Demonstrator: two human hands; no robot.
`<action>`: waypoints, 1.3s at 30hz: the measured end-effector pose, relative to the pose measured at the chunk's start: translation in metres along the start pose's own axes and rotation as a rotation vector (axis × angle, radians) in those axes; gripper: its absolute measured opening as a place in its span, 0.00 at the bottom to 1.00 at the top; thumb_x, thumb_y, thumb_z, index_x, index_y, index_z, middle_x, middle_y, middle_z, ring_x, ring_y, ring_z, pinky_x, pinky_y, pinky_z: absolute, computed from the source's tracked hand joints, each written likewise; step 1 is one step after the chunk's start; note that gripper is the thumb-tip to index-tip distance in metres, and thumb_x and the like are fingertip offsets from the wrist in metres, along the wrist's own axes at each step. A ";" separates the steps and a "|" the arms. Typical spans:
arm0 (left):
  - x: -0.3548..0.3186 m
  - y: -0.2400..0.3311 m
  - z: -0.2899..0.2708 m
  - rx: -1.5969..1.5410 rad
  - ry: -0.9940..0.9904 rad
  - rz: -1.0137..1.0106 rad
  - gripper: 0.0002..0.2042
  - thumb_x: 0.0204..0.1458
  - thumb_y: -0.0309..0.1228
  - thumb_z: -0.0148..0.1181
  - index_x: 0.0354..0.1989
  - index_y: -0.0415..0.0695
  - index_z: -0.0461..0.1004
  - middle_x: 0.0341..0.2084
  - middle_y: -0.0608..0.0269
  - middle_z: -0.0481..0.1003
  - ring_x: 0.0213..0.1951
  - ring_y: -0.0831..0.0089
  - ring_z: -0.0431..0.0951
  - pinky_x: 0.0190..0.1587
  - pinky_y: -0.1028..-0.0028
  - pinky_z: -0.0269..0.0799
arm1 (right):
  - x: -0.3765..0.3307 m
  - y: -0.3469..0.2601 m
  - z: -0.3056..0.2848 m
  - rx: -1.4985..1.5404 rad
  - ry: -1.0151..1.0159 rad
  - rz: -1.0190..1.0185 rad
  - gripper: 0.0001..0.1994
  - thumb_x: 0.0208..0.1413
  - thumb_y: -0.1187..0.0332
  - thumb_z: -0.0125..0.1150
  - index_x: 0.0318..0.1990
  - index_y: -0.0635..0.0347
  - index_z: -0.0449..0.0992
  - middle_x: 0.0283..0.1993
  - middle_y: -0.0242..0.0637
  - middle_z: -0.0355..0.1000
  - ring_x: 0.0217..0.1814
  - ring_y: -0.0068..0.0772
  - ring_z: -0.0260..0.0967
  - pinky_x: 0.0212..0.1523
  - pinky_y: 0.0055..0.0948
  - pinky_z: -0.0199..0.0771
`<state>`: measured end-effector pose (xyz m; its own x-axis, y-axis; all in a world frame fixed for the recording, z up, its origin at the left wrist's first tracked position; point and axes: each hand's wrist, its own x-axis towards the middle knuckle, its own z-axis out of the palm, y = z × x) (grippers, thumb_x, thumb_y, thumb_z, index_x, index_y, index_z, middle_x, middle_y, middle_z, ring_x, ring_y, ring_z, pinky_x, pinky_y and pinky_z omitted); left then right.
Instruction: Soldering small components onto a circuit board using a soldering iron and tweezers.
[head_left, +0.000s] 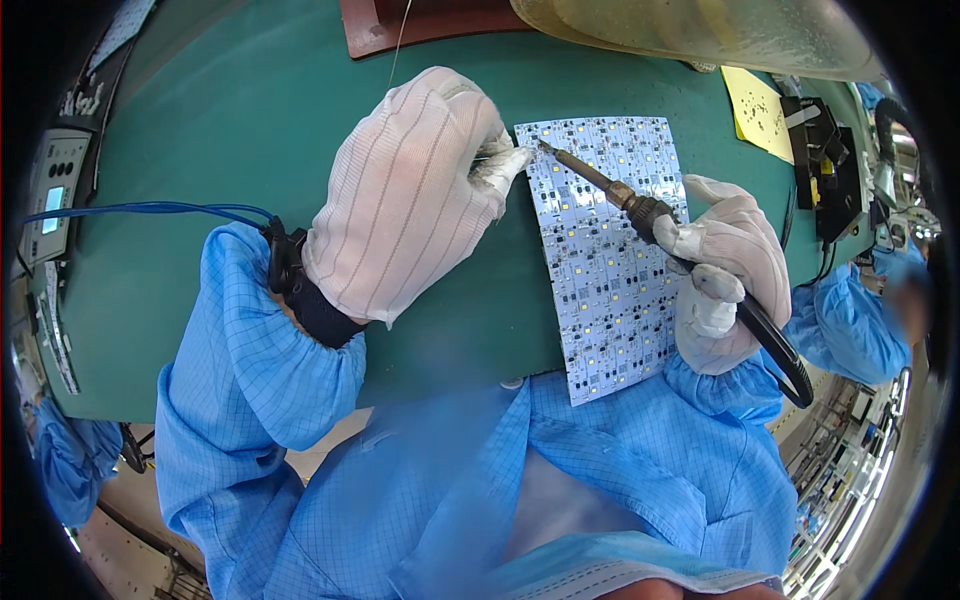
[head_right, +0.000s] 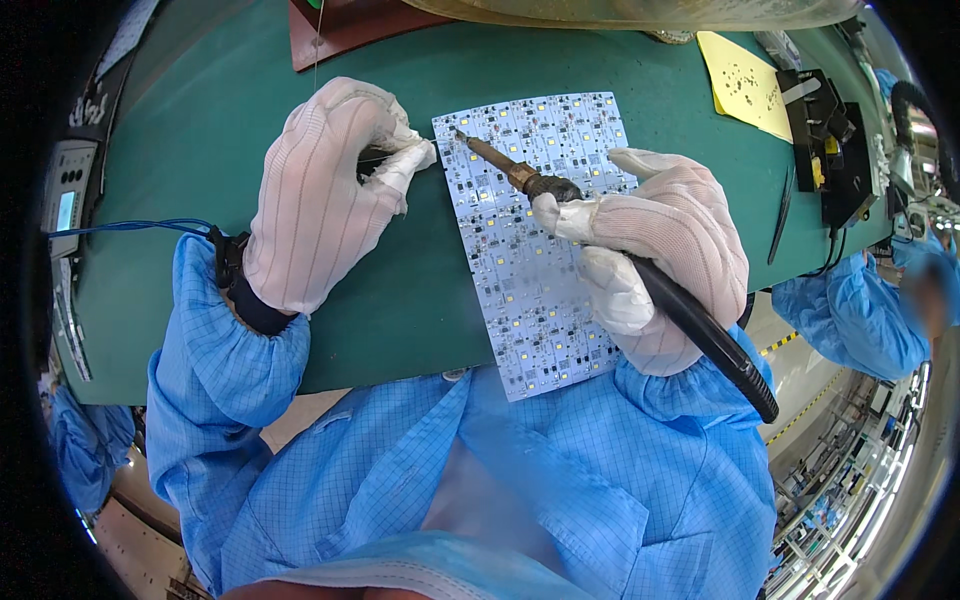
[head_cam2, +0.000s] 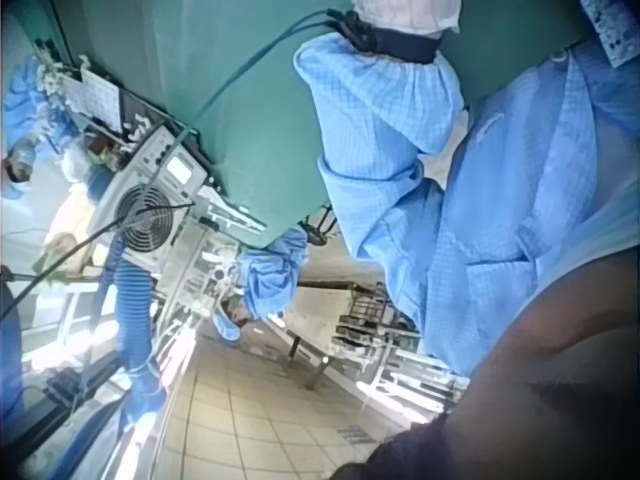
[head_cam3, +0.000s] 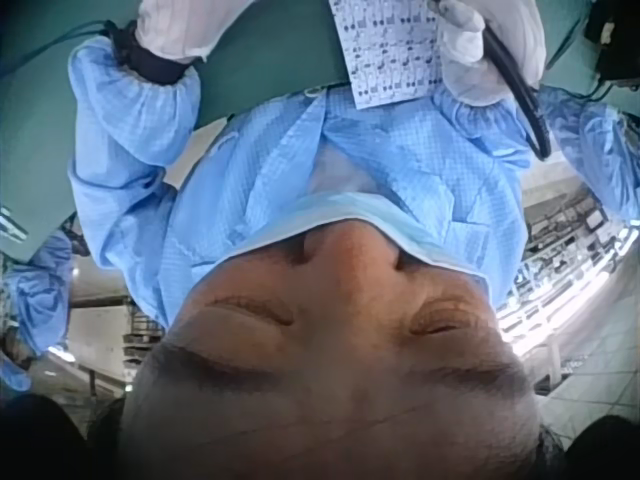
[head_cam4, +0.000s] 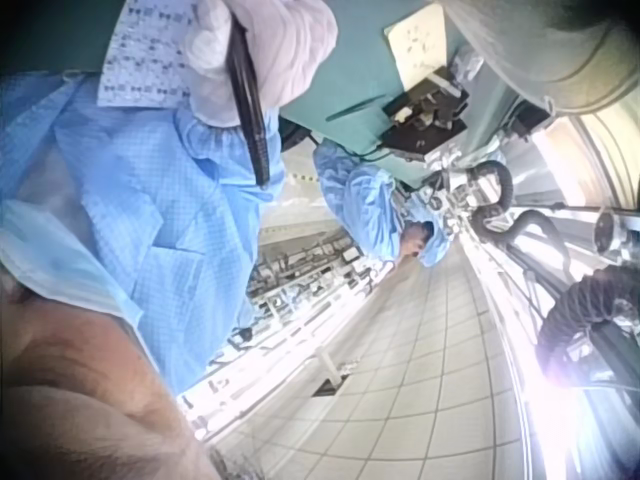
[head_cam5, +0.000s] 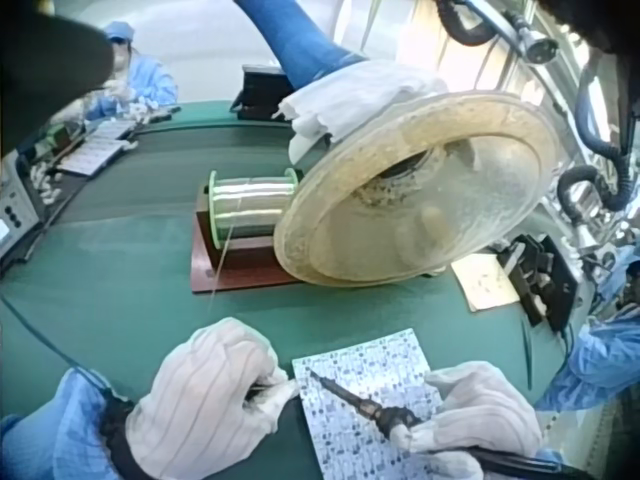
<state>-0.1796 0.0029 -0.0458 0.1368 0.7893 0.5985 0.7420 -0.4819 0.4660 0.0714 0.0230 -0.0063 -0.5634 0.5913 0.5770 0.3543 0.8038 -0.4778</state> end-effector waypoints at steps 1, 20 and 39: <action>0.000 0.000 0.000 0.004 0.011 -0.002 0.12 0.39 0.24 0.71 0.26 0.41 0.71 0.28 0.60 0.73 0.31 0.61 0.74 0.36 0.67 0.71 | -0.001 0.001 0.000 0.003 0.002 -0.009 0.25 0.61 0.45 0.50 0.33 0.61 0.76 0.26 0.38 0.75 0.28 0.34 0.69 0.47 0.56 0.74; 0.000 -0.001 0.003 0.005 -0.012 -0.012 0.12 0.40 0.26 0.71 0.26 0.41 0.71 0.27 0.61 0.73 0.30 0.62 0.74 0.36 0.67 0.71 | 0.003 -0.001 0.001 0.015 0.008 -0.021 0.25 0.62 0.45 0.49 0.33 0.61 0.76 0.27 0.37 0.75 0.27 0.32 0.68 0.46 0.55 0.75; 0.004 -0.003 0.001 -0.001 -0.036 -0.028 0.11 0.41 0.27 0.71 0.26 0.41 0.72 0.28 0.61 0.73 0.31 0.62 0.74 0.36 0.66 0.71 | 0.004 0.000 -0.002 -0.007 -0.009 -0.020 0.23 0.64 0.48 0.50 0.34 0.62 0.76 0.27 0.40 0.74 0.28 0.36 0.70 0.47 0.58 0.74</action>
<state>-0.1801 0.0080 -0.0456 0.1397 0.8154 0.5618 0.7453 -0.4601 0.4825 0.0704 0.0251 -0.0027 -0.5771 0.5743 0.5806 0.3477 0.8161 -0.4617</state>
